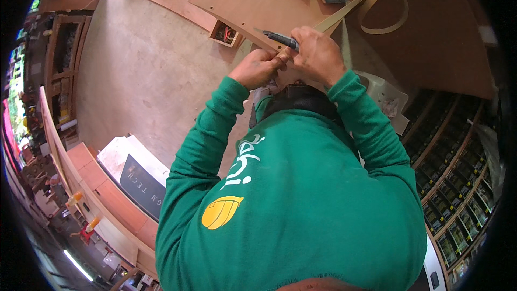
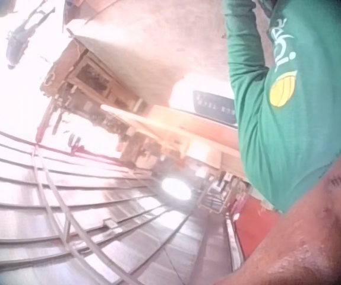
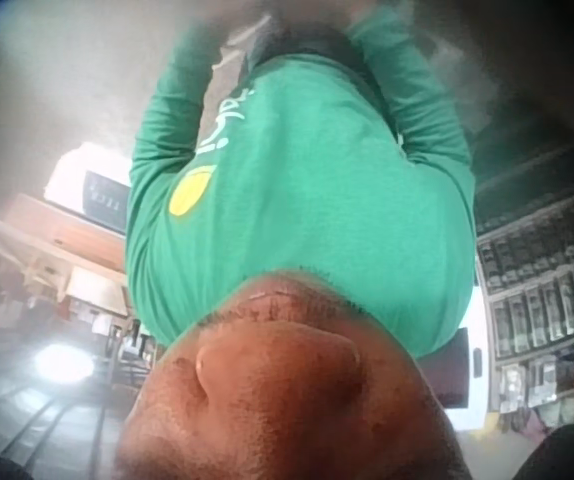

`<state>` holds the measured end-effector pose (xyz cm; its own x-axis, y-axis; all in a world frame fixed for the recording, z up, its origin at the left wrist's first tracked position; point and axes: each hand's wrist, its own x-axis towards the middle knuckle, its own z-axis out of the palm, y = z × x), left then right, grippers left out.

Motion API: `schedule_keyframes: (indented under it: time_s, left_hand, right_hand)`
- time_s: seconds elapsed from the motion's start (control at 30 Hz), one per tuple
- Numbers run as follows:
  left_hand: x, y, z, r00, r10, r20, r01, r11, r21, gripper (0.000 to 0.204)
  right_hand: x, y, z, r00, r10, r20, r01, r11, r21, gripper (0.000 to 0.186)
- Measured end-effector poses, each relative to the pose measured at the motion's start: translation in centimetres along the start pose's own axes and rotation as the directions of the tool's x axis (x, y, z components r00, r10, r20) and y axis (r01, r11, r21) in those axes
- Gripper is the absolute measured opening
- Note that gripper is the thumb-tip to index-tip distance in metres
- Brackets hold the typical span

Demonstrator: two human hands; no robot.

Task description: The person handles a long strip of thin wood veneer, bends it to check flexibility, and cuts it to length using a utility knife. They then place the cut piece on a large wooden panel and handle a roll of veneer tape.

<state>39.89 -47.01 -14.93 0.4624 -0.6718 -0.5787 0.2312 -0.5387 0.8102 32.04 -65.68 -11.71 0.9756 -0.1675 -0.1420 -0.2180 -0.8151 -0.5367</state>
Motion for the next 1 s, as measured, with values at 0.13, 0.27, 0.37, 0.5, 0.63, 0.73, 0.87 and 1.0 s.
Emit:
schedule_keyframes:
  time_s: [0.13, 0.27, 0.37, 0.5, 0.63, 0.73, 0.87, 1.0]
  left_hand:
    - [0.2, 0.8, -0.3, 0.999, -0.006, 0.048, 0.004, 0.999, 0.032, 0.044]
    - [1.0, -2.1, 0.3, 0.985, 0.172, -0.034, -0.172, 0.985, -0.016, 0.049]
    - [0.8, -1.7, 0.7, 0.985, 0.129, -0.115, -0.12, 0.989, 0.083, 0.054]
    - [0.4, -1.3, 1.7, 0.937, 0.269, -0.223, -0.215, 0.947, 0.241, 0.051]
    - [-0.5, -1.2, 4.2, 0.906, 0.283, -0.313, -0.219, 0.949, 0.225, 0.051]
    - [-0.6, -1.1, 5.6, 0.884, 0.279, -0.374, -0.212, 0.954, 0.209, 0.05]
    - [-0.6, -0.8, 5.4, 0.903, 0.238, -0.358, -0.192, 0.969, 0.158, 0.049]
    - [0.2, -1.8, 5.2, 0.904, 0.25, -0.347, -0.171, 0.955, 0.242, 0.049]
  right_hand:
    - [0.1, 0.0, 0.2, 1.0, 0.002, 0.015, -0.002, 1.0, -0.018, 0.021]
    - [-0.3, -0.4, 0.6, 0.999, 0.014, -0.044, -0.013, 1.0, 0.01, 0.018]
    - [-0.4, -0.8, 0.7, 0.996, 0.067, -0.052, -0.064, 0.996, 0.059, 0.016]
    - [0.0, 1.1, 1.2, 0.998, 0.005, -0.07, 0.004, 0.992, 0.128, 0.017]
    - [-1.2, 2.2, -0.5, 0.997, 0.038, -0.07, -0.008, 0.923, 0.385, 0.028]
    - [-3.9, 2.1, -3.3, 0.977, 0.211, -0.033, -0.149, 0.784, 0.603, 0.037]
    - [-7.4, 2.9, -4.4, 0.975, 0.222, -0.022, -0.177, 0.827, 0.534, 0.034]
    - [-8.3, 2.1, -4.6, 0.995, 0.097, -0.022, -0.08, 0.913, 0.401, 0.036]
